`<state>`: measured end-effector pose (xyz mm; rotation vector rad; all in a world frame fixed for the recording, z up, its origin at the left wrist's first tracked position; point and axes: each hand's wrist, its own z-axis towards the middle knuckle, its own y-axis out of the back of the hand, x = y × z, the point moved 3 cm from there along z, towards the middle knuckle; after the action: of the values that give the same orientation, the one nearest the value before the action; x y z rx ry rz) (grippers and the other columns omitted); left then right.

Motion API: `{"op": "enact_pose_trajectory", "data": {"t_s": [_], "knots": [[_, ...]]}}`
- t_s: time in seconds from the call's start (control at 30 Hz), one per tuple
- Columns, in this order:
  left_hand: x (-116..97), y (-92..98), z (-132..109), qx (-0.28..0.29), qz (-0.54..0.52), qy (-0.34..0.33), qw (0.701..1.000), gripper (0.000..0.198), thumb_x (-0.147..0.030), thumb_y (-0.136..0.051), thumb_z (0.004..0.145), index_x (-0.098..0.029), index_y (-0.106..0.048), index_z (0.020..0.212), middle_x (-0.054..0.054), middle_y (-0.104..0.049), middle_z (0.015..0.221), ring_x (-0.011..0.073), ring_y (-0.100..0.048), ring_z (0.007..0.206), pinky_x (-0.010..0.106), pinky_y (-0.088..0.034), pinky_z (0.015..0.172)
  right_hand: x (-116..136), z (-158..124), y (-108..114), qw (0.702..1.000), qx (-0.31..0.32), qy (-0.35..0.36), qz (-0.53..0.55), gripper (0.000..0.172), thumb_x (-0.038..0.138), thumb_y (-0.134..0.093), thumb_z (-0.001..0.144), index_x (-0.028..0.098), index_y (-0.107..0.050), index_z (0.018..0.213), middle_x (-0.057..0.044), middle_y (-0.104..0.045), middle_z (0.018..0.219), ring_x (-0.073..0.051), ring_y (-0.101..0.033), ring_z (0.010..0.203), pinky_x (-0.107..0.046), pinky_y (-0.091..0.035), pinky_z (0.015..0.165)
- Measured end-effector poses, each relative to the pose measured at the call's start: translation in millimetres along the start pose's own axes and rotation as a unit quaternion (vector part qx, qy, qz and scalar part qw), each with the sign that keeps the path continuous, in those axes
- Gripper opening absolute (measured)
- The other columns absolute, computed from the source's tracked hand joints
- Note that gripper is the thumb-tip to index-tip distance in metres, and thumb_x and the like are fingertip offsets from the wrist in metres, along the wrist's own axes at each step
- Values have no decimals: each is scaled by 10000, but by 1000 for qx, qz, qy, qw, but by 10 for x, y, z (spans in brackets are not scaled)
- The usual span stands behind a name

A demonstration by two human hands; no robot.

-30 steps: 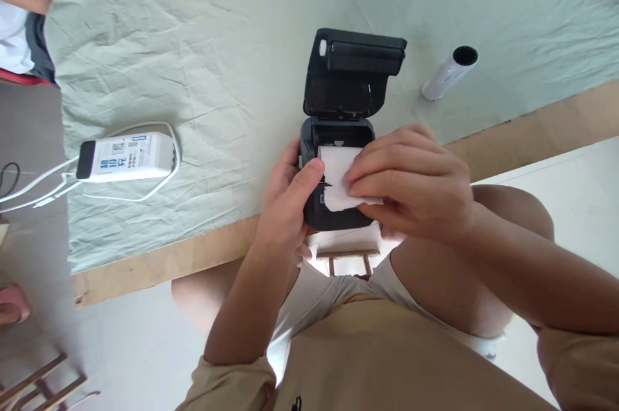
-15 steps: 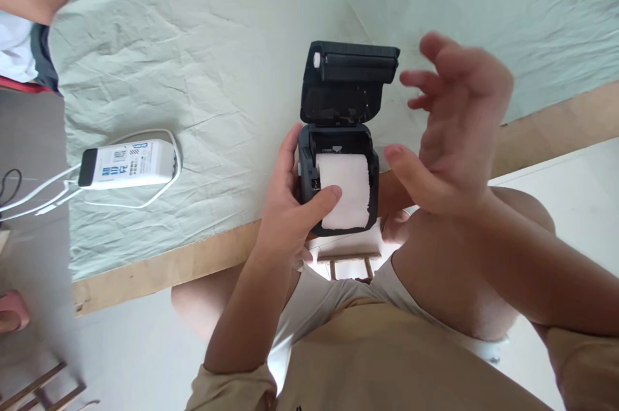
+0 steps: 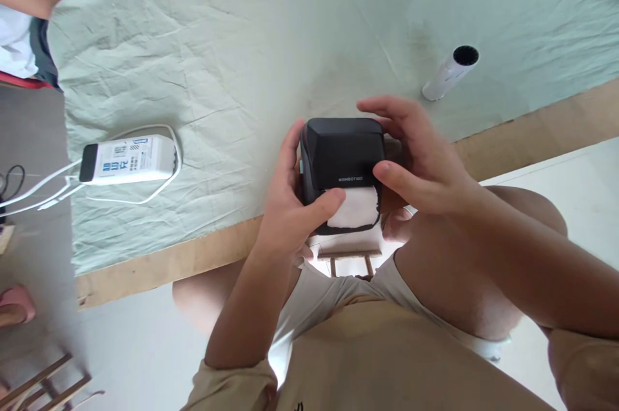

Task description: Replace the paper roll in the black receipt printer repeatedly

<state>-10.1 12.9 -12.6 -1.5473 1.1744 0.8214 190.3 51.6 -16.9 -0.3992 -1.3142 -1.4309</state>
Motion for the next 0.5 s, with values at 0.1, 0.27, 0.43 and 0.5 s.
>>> {"op": "enact_pose_trajectory", "data": {"t_s": [0.1,0.27,0.43,0.5], "knots": [[17,-9,11,5,-7,8,1000,766,-384,-934,767,-382,-618,1465,11,-757,1411,386,-708,1322,390,-674,941,-3,5,-22,1000,11,-16,-7,548,449,-540,1065,426,-393,1592,-67,-657,1532,-303,-699,1339,-521,-663,1017],[-3,-37,24,-14,-9,14,1000,659,-421,-913,802,-364,-658,1407,18,-757,1360,361,-729,1261,378,-670,892,-23,30,-35,999,30,8,23,599,419,-575,1053,403,-339,1604,-72,-681,1495,-253,-760,1187,-429,-684,921],[-35,-50,19,-17,-29,35,999,558,-336,-898,823,-358,-681,1337,-14,-791,1277,338,-739,1250,358,-654,884,-43,51,-56,998,40,-25,37,630,386,-624,1017,423,-356,1587,-63,-683,1493,-275,-750,1167,-443,-682,893],[-41,-55,23,-13,-40,33,999,548,-321,-902,821,-349,-677,1321,-15,-793,1268,315,-757,1203,331,-649,818,-44,57,-65,998,43,-28,44,621,392,-624,1019,415,-365,1583,-67,-676,1499,-273,-739,1175,-450,-676,914]]}}
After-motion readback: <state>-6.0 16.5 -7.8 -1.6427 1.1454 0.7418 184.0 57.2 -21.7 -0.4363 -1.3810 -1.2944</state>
